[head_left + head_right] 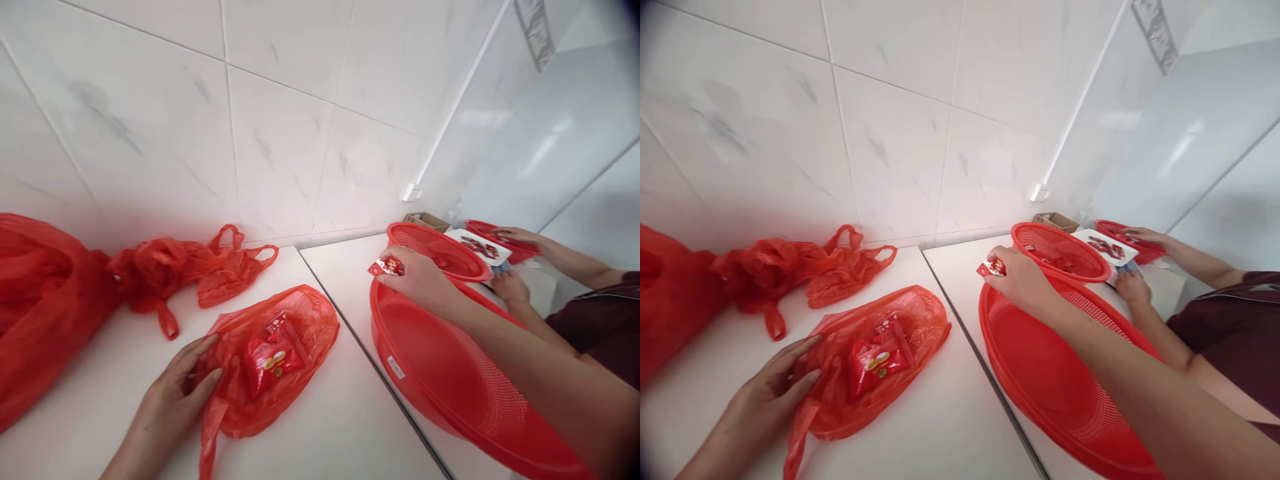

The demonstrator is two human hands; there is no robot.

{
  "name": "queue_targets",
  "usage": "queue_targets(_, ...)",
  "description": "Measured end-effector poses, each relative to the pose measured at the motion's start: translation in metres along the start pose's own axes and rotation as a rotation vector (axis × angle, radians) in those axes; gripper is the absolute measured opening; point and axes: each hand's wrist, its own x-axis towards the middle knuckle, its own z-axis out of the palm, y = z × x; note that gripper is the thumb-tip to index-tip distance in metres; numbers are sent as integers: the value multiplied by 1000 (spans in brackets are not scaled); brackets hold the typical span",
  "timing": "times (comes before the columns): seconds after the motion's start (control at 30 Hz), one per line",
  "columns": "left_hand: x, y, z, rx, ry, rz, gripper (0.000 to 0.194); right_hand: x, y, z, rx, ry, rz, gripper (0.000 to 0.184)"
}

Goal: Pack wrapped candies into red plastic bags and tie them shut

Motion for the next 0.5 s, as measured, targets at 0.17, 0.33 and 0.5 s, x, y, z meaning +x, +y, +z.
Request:
queue_targets(0.17,-5,11,-6,27,-56,-19,53,-3,-80,37,150,-243,-325,19)
queue_targets(0.33,-6,17,-9,5,-65,-14,52,6,-112,81,209,-473,-443,47)
queue_targets(0.5,-6,28,-14,-25,-83,-27,54,3,-112,54,216,-384,-335,38)
